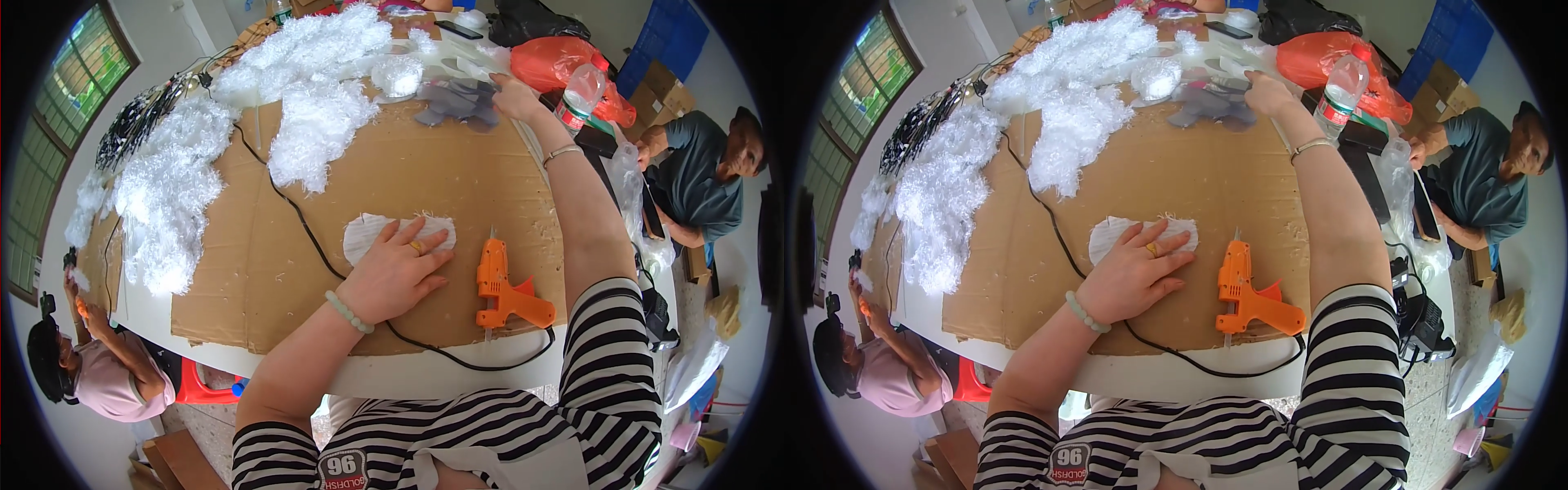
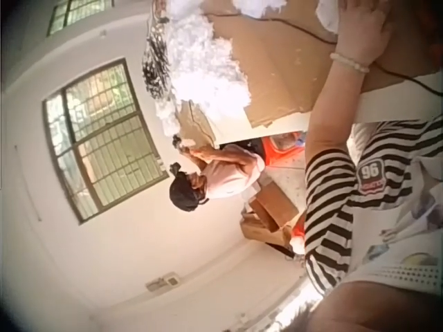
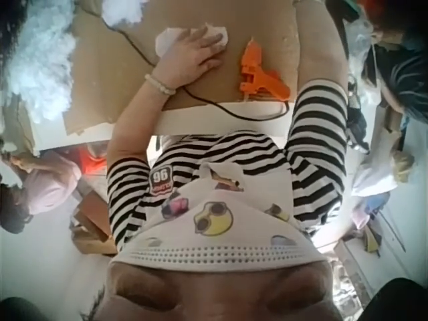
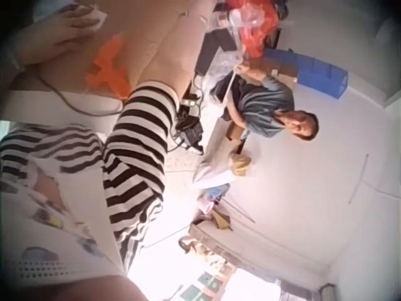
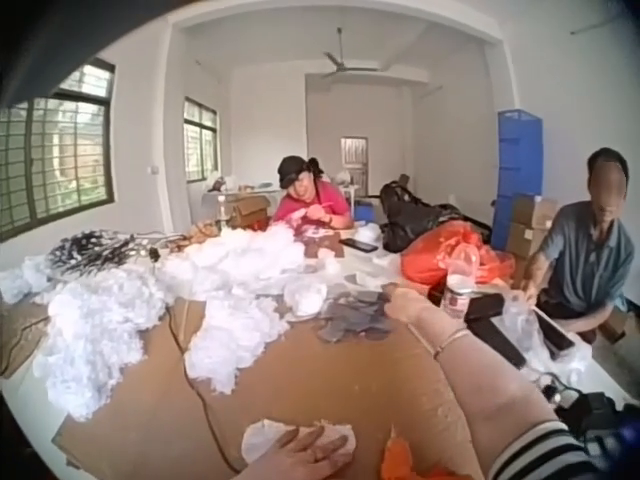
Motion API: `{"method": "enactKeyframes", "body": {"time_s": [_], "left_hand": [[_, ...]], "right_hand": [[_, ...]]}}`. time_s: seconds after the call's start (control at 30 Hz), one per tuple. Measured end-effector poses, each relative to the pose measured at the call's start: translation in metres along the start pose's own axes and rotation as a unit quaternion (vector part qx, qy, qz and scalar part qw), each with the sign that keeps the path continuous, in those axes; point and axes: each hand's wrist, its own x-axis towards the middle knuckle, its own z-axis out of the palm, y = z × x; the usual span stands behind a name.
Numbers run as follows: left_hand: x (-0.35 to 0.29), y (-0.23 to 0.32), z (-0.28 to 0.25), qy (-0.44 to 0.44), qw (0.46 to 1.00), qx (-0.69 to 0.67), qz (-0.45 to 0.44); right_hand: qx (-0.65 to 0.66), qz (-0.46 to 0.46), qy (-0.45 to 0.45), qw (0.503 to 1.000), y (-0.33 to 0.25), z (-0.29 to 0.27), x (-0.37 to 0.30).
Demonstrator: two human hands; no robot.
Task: Gluing cotton stuffing onto a cloud-shaped base using a hot glue gun.
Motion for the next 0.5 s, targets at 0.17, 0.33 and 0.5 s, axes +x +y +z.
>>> {"method": "enactKeyframes", "body": {"time_s": [0.17,0.33,0.5], "left_hand": [[0.001,0.001,-0.003,-0.018,0.998,-0.052,0.001],[0.004,-0.002,-0.012,0.072,0.991,-0.116,-0.012],[0.004,-0.010,-0.010,0.189,0.973,-0.132,-0.018]], "right_hand": [[-0.088,-0.003,0.035,0.996,-0.005,0.034,0.010],[-0.115,-0.020,0.032,0.993,0.016,0.047,0.020],[-0.099,-0.079,0.072,0.989,0.020,0.053,0.008]]}}
